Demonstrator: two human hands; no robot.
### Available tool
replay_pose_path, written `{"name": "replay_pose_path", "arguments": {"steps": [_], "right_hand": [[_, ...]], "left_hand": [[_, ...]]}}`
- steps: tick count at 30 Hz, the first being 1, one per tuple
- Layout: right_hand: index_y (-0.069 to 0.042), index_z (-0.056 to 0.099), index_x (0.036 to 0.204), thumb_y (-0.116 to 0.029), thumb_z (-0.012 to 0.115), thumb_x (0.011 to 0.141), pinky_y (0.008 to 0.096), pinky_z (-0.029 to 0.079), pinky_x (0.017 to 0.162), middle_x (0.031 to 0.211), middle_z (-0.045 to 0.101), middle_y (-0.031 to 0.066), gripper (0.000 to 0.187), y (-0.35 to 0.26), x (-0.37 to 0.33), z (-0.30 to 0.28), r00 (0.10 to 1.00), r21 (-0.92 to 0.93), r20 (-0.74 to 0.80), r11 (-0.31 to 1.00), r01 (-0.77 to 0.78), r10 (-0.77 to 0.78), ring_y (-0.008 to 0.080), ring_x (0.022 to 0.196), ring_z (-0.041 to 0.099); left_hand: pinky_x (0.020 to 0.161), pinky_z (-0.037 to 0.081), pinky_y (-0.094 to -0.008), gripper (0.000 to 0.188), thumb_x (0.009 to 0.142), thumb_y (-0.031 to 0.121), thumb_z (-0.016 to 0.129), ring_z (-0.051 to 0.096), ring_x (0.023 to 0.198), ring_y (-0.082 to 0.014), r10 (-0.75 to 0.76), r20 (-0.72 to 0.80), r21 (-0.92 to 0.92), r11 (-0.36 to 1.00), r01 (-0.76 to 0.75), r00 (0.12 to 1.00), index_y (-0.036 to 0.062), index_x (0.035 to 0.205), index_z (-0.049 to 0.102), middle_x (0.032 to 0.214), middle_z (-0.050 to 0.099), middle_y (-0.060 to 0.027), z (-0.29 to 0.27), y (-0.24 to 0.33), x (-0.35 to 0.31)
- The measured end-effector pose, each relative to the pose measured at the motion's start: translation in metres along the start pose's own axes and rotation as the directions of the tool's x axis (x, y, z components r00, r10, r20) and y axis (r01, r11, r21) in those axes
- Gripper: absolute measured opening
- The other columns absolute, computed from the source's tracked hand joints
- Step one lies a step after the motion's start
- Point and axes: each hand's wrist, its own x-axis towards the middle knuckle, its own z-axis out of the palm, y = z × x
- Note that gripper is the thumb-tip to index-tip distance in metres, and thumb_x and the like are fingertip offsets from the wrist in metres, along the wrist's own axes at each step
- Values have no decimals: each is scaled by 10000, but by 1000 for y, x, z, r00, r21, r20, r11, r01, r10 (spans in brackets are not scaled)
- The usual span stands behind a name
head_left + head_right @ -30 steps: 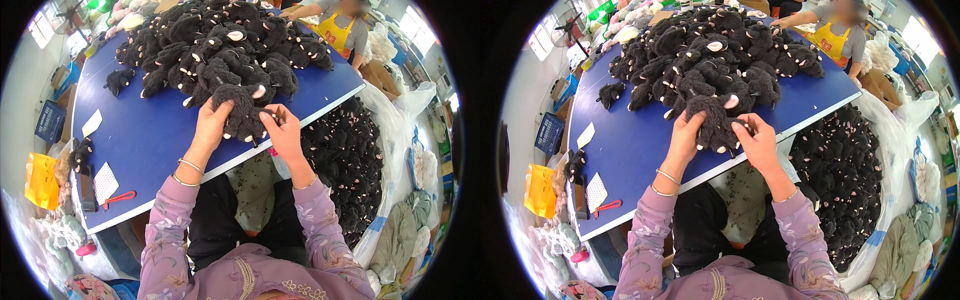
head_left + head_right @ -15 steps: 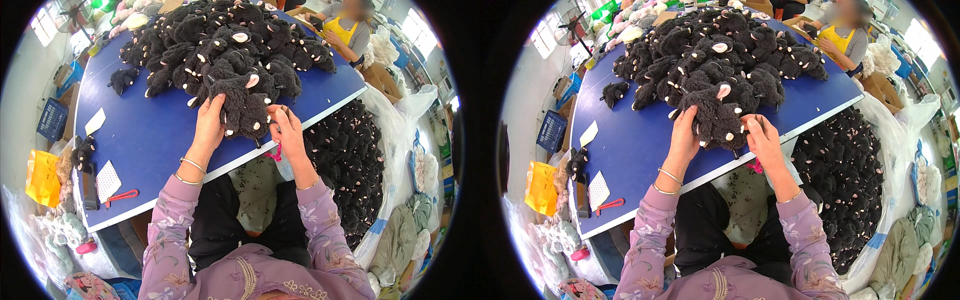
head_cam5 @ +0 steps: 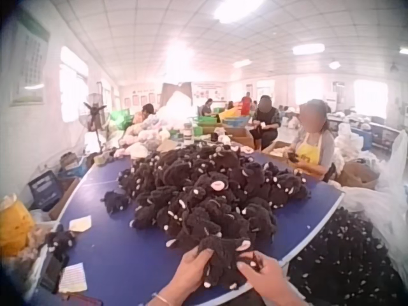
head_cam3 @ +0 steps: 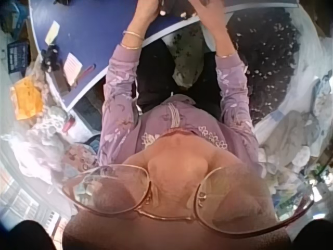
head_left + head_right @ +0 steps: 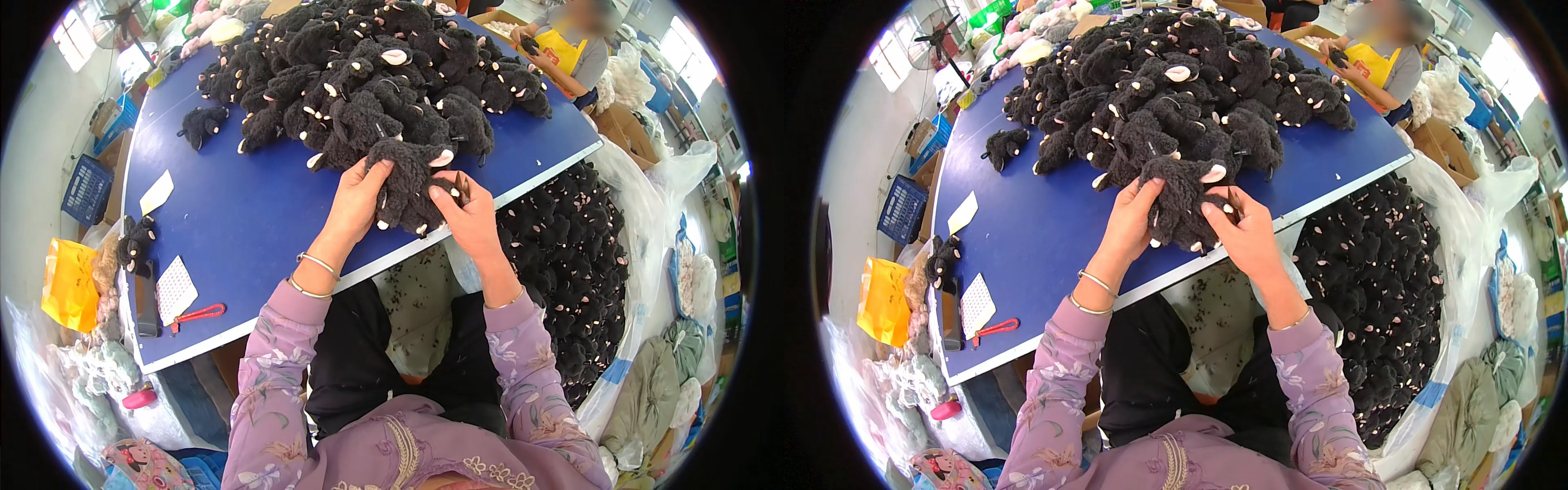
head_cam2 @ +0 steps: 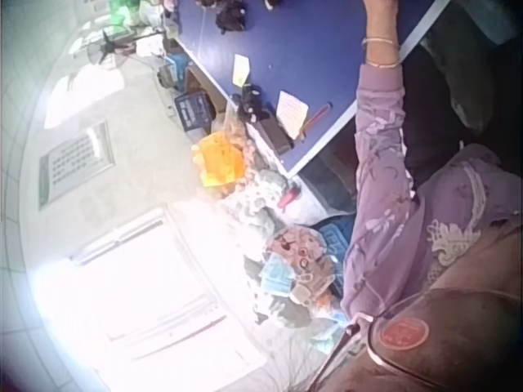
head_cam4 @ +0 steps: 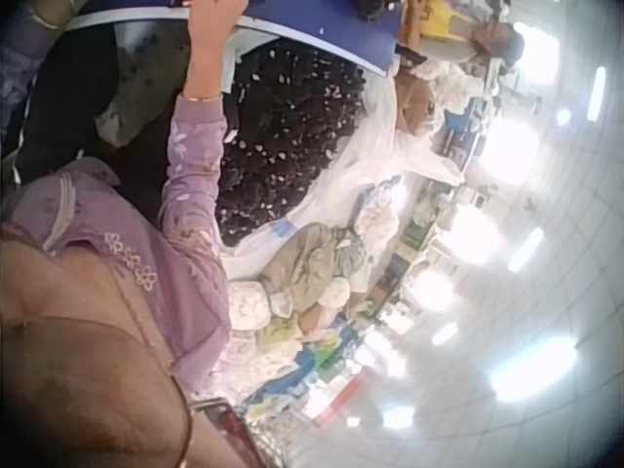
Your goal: The person trims the fur on small black plush toys using scissors. They pick up each toy, trim around the edges and features, and place the finished toy on the table. The process is repeated for multiple toys throughout the clip.
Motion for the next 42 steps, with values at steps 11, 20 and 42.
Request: {"name": "replay_pose_path", "arguments": {"steps": [11,20,42], "right_hand": [[-27,578,982,-176,636,884,183,297,423,675,496,-39,188,7,1,-7,974,400,65,888,-225,218,15,485,382],[-5,583,1040,-173,639,884,192,392,512,829,573,-17,236,-3,7,-20,970,255,141,940,-227,196,30,614,482],[-11,576,763,-177,583,920,212,269,414,633,539,23,228,-1,12,-15,962,385,-191,916,-111,197,39,445,347]], "left_hand": [[907,495,-321,355,975,228,498,607,1029,-176,2,133,-239,971,31,991,-15,1233,516,1149,613,-107,-3,5,-1],[886,495,-293,328,965,188,505,611,1004,-150,-176,103,110,980,165,979,-24,1212,547,1130,626,-88,-5,3,-3],[452,357,-189,95,919,158,606,394,504,-21,-3,-25,79,997,5,1000,73,884,580,654,493,51,12,12,-12]]}}
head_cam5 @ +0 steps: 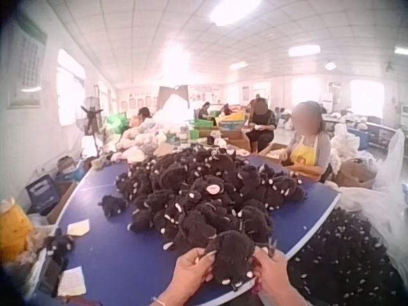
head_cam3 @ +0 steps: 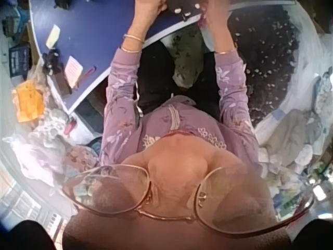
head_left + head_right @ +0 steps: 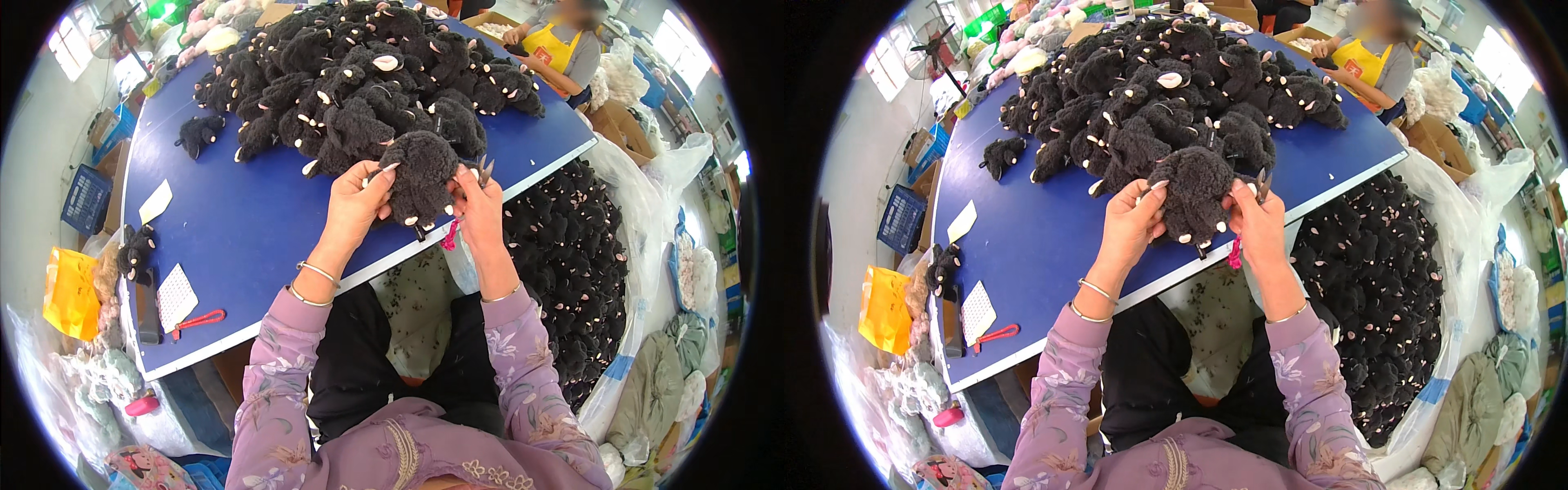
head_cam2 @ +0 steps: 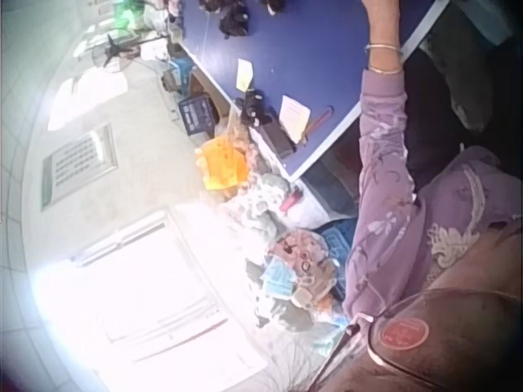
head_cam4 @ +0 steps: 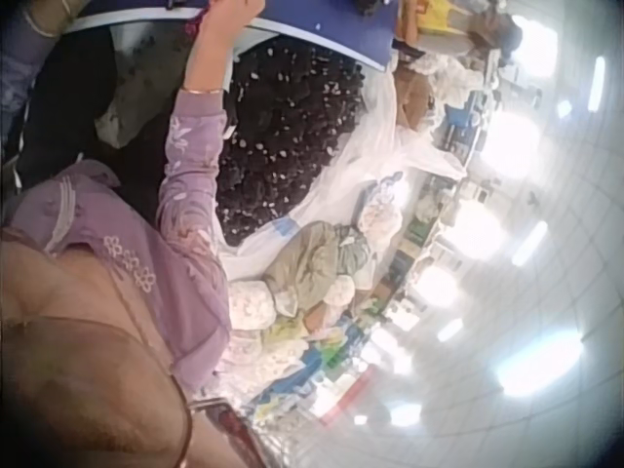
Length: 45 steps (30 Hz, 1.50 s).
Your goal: The person trims the fur on small black plush toys using scissors. They pick up each toy, trim around the edges and features, and place the finished toy on the table. The process is repeated for multiple toys throughout the clip.
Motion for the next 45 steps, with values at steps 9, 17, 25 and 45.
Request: {"name": "replay_pose_path", "arguments": {"steps": [9,17,25,45], "right_hand": [[4,576,1085,-305,584,899,179,265,411,909,620,47,361,-27,10,-8,984,-92,177,996,1,15,16,491,356],[66,618,1038,-165,675,846,278,488,760,925,655,62,306,-26,10,-1,949,-337,314,932,133,-22,103,832,580],[30,631,997,-190,657,862,283,509,723,901,655,64,259,-38,38,2,955,-272,291,962,27,56,119,804,610],[41,645,974,-255,693,853,256,494,686,885,649,36,323,-13,49,11,927,-350,300,930,-111,224,85,765,585]], "left_hand": [[405,338,-185,106,924,165,591,379,465,-22,-6,6,80,997,6,1000,63,899,591,617,486,45,-11,3,0],[516,422,-198,244,851,182,685,531,610,-59,-23,66,267,964,5,998,-10,982,610,727,604,-13,14,1,-7],[472,375,-193,169,929,161,570,479,515,-57,-401,494,430,884,185,771,13,861,614,698,623,-19,-2,6,-8],[536,460,-224,160,918,179,602,601,619,-103,-375,564,415,899,140,736,25,957,618,818,680,-49,10,-5,-16]]}}
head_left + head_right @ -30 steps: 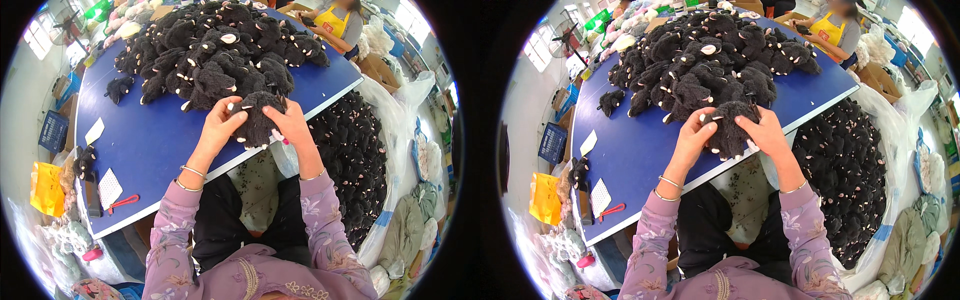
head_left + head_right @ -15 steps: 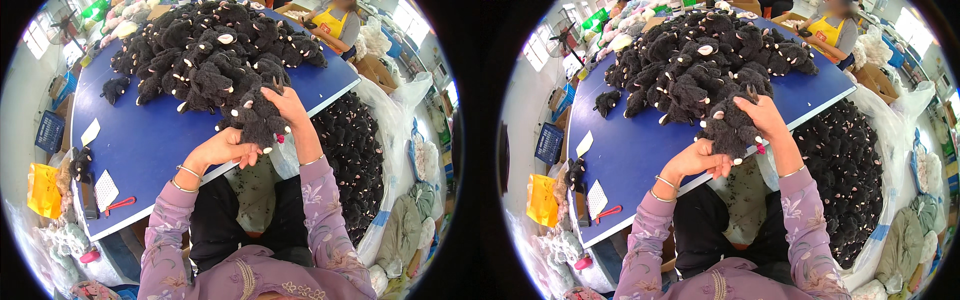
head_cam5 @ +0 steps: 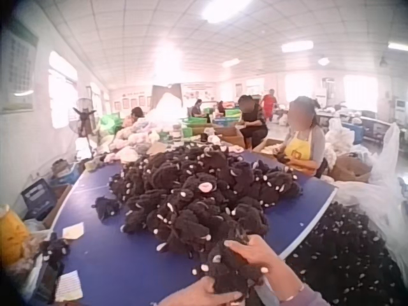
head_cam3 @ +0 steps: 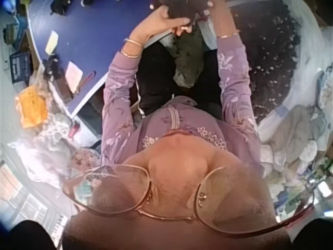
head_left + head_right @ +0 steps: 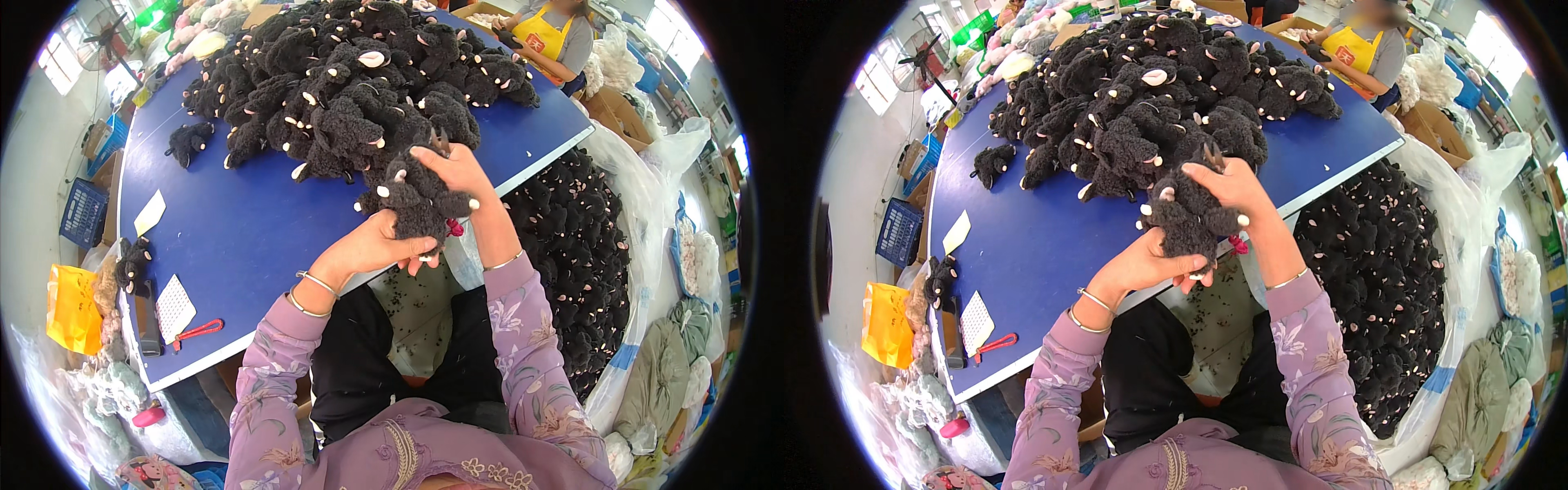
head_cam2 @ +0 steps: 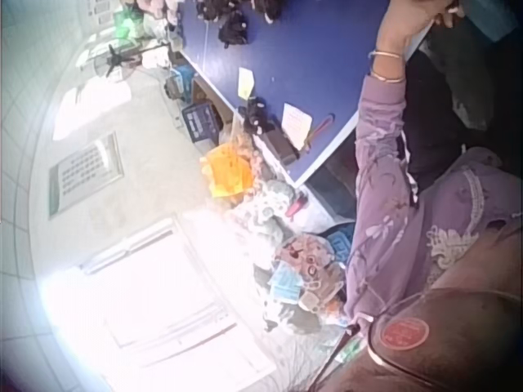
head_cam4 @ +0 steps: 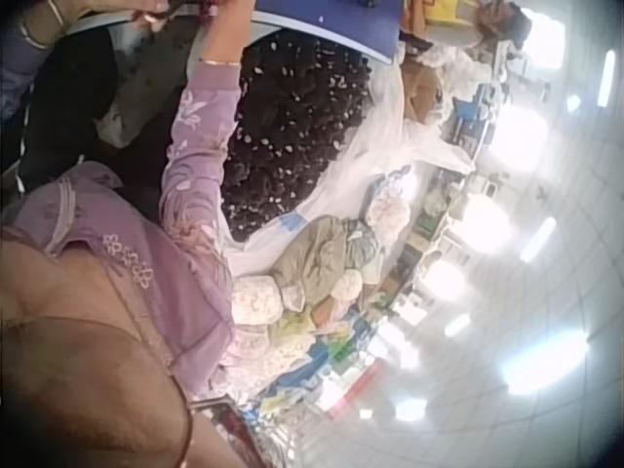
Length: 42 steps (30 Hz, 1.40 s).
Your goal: The person trims the fur on small black plush toys using scissors. They pick up each toy, trim around the edges and features, and place the finished toy on the table. The process is repeated for multiple toys throughout the clip.
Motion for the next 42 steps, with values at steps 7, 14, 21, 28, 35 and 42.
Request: {"name": "replay_pose_path", "arguments": {"steps": [7,14,21,28,35,42], "right_hand": [[36,643,997,-252,662,877,255,490,683,888,650,38,313,-2,-6,2,1000,46,24,999,-20,19,86,761,591],[16,640,1036,-238,637,893,253,479,698,908,646,29,291,-11,-16,10,1000,-15,-1,1000,-2,2,77,779,575],[9,600,946,-311,531,945,218,363,573,767,531,-13,328,-32,-33,25,876,-277,-263,902,333,-404,50,642,432],[18,579,810,-243,629,857,352,413,555,677,562,146,270,-42,-61,46,907,-608,282,673,422,-314,269,574,521],[-8,622,813,-269,653,835,377,442,583,735,606,126,264,-39,-61,42,903,-713,195,576,398,-383,305,653,578],[-18,636,812,-283,651,834,396,456,602,734,607,120,266,-34,-59,35,885,-792,198,462,398,-422,313,689,602]], "left_hand": [[565,486,-240,188,905,178,608,607,671,-114,-3,-64,24,1000,4,998,9,985,627,877,673,-60,-3,5,-4],[637,524,-248,289,914,199,616,617,795,-103,70,-548,-278,925,-260,833,-12,1111,594,979,645,-47,-2,-7,10],[833,500,-261,278,925,167,609,599,928,-98,187,-661,-259,853,-454,727,-2,1146,594,1048,640,-49,-7,-8,15],[702,508,-247,215,946,218,575,629,794,-108,159,-705,-286,828,-482,692,17,997,629,932,665,-52,-13,-8,10],[640,484,-218,226,926,234,619,598,725,-66,148,-733,-283,821,-495,664,12,900,654,841,661,-29,-14,-7,10],[592,470,-209,241,919,250,630,578,675,-52,131,-745,-253,852,-459,654,15,874,659,815,658,-23,-12,-6,11]]}}
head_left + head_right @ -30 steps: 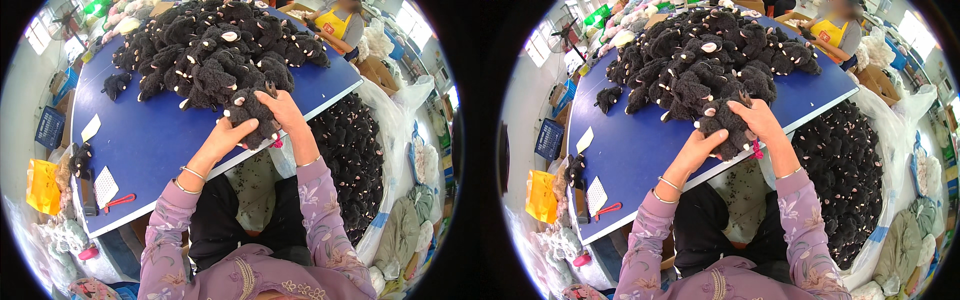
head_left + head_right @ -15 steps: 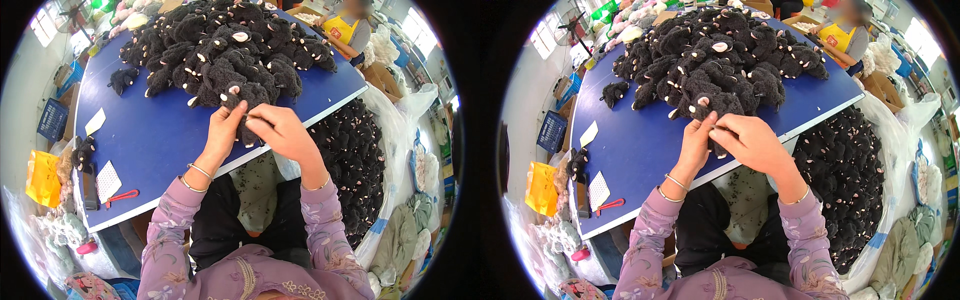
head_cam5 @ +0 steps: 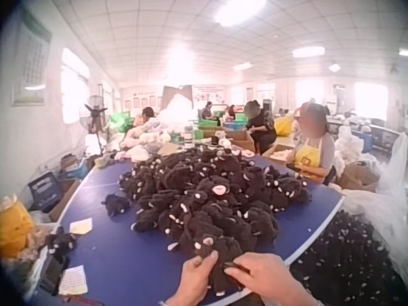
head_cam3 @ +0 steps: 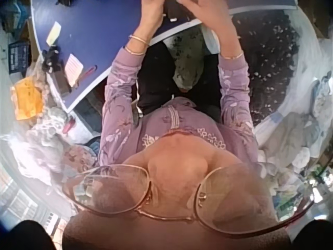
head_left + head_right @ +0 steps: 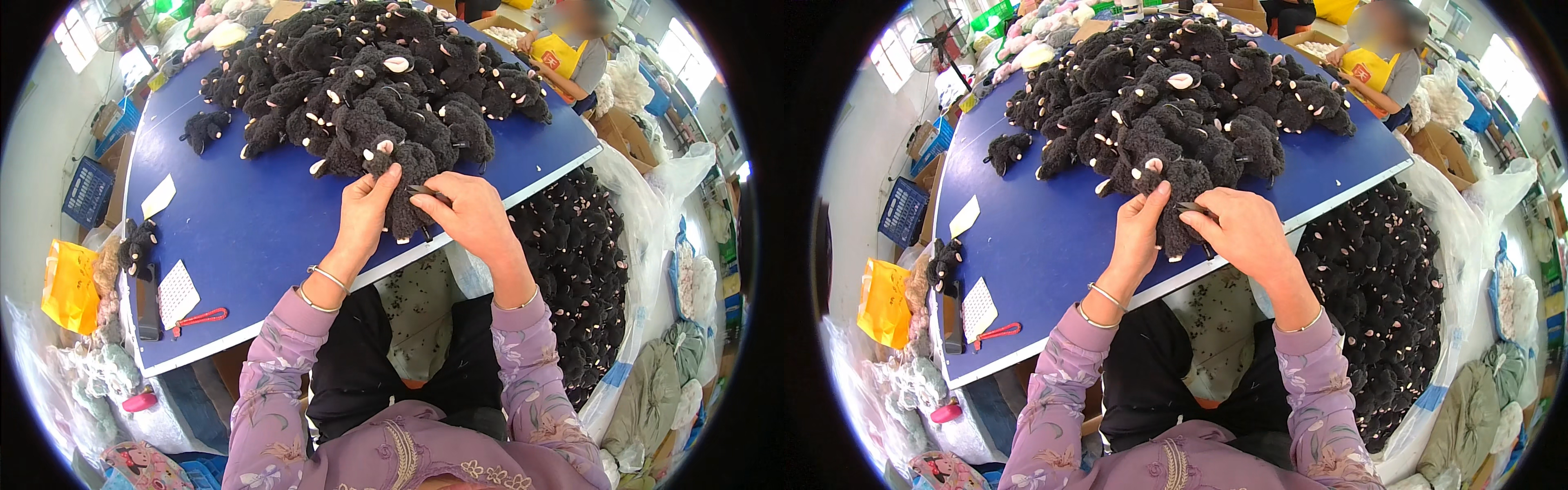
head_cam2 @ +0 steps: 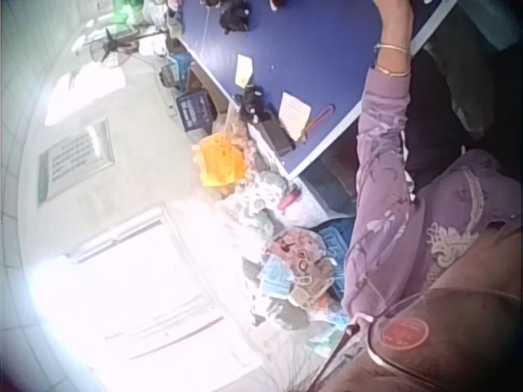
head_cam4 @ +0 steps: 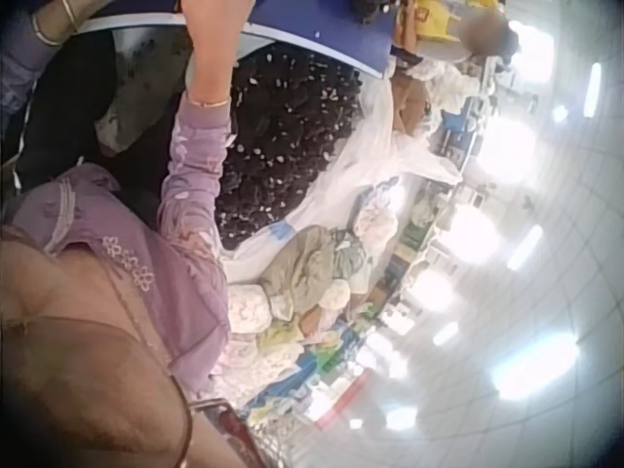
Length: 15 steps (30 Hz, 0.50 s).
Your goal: The person trims the fur on small black plush toys using scissors. They pick up each toy, trim around the edges and features, and place the finished toy on the table. The process is repeated for multiple toys throughout the clip.
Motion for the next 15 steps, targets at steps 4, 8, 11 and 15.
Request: {"name": "replay_pose_path", "arguments": {"steps": [4,8,11,15], "right_hand": [[-21,637,809,-286,648,837,397,459,604,736,610,122,267,1,-1,0,1000,-8,-1,1000,5,-5,316,691,602],[-20,632,800,-286,642,841,401,460,605,734,608,123,269,1,-2,1,1000,5,-12,1000,16,-16,318,693,603],[-6,622,797,-229,669,822,379,437,568,714,588,125,229,5,-2,3,998,-6,-35,999,42,-43,301,645,582],[1,614,791,-200,683,812,376,430,555,711,576,139,213,6,-2,6,998,-17,-56,999,37,-38,313,628,570]], "left_hand": [[572,461,-204,250,919,259,630,572,658,-48,-3,7,4,1000,3,1000,17,865,661,806,656,-21,-1,-4,2],[548,449,-196,257,918,266,630,566,646,-43,-12,14,20,1000,12,1000,21,850,664,786,649,-12,-3,-8,3],[540,441,-194,262,915,270,634,562,642,-38,-13,22,65,998,12,1000,22,839,665,775,644,-5,-6,-10,5],[545,438,-196,270,910,280,641,557,641,-35,-16,41,97,995,12,999,21,839,666,772,642,1,-4,-10,4]]}}
